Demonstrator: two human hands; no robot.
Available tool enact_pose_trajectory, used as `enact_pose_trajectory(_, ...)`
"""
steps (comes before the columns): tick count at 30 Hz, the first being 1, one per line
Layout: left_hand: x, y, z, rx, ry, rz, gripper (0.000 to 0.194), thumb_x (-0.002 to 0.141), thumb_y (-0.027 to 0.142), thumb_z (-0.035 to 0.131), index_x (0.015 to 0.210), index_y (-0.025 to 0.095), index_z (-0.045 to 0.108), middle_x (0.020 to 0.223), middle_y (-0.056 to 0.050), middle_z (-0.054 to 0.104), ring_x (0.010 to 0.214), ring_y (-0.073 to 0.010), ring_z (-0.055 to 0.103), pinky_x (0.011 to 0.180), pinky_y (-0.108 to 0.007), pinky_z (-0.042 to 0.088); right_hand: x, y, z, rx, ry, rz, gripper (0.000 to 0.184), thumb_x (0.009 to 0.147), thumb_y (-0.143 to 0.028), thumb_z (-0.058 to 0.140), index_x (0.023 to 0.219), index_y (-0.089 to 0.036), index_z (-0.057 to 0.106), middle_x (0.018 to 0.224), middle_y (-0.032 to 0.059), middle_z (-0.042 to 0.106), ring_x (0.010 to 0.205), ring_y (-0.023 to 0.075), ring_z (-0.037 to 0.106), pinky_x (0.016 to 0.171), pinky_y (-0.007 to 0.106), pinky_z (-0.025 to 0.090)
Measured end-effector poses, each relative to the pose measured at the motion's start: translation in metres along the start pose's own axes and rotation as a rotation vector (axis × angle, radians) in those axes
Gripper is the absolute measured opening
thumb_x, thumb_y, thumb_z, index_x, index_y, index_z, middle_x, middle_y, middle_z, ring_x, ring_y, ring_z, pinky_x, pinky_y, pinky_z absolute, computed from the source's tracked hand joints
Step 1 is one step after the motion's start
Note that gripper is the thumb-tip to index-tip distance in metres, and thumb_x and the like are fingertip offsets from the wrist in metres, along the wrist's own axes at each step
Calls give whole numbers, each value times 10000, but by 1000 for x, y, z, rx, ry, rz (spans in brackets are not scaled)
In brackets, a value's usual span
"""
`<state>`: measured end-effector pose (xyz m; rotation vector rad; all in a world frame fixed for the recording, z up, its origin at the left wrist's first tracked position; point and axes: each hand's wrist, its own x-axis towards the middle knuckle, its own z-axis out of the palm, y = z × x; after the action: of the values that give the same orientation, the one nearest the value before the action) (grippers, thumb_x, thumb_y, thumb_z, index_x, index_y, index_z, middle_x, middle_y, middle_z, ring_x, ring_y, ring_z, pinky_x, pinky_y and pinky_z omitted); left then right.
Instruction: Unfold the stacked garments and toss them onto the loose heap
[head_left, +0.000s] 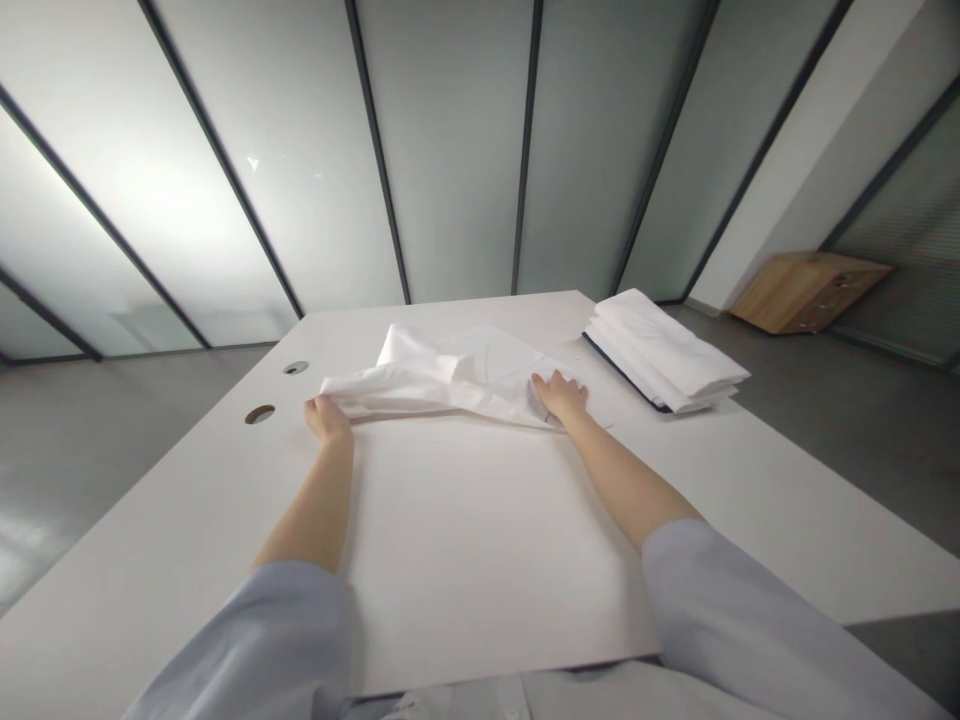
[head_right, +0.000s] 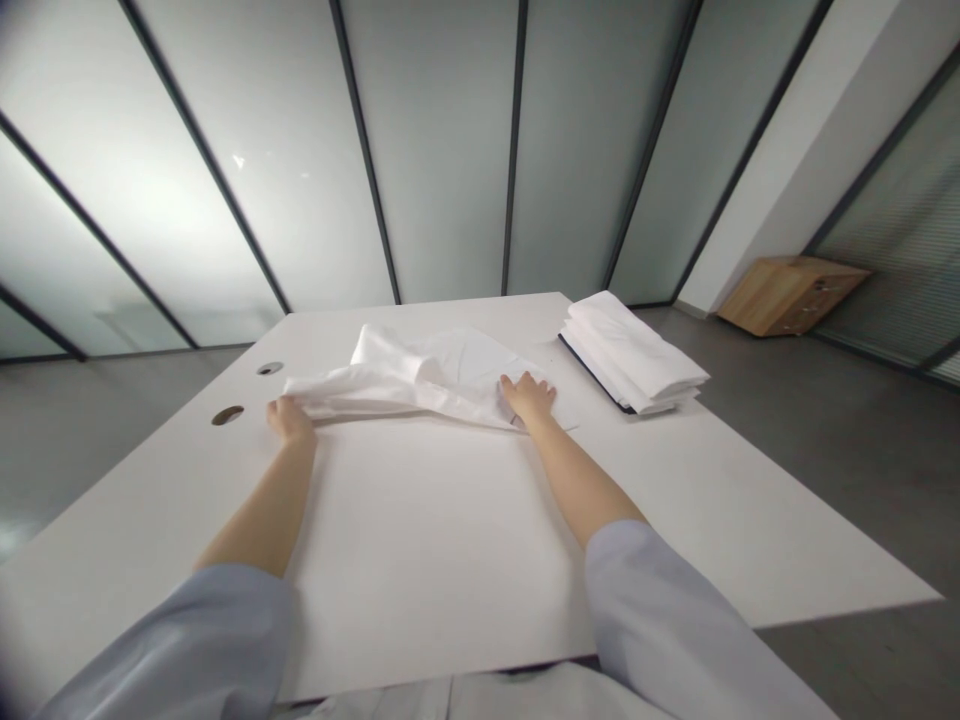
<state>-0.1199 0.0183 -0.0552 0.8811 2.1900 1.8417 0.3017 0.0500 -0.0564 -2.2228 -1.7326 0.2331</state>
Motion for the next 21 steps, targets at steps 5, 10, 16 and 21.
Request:
enact_pose_trajectory(5,-5,7,1,-18,44,106,360,944,410,329,1070,171,567,1123,-114,622,1132,-240,563,990,-377,427,-6,3,-3,-21,56,-37,640,954,-545,338,1408,-114,474,1375,228,525,1295,350,467,1057,479,325)
enact_pose_trajectory(10,-38,23,8,446,-548,483,426,765,607,617,907,211,684,983,-106,713,1041,-315,634,940,-406,453,-10,-4,2,-27,-83,-206,637,937,-605,374,1409,-198,504,1531,150,388,1416,369,307,1126,561,219)
enact_pose_trajectory(16,-81,49,22,545,-804,464,636,851,727,406,1008,174,678,1036,-157,716,1046,-329,655,886,-401,467,-36,-41,8,78,-225,-603,530,902,-476,534,1348,-191,573,1461,136,494,1366,299,427,1113,432,329)
enact_pose_trajectory(21,-92,56,32,424,-904,337,911,784,727,541,1472,166,336,1362,-180,569,1267,-318,536,1020,-400,408,-77,-74,21,219,-301,-1103,555,766,-333,680,1290,-160,630,1433,139,523,1332,321,463,1119,426,337)
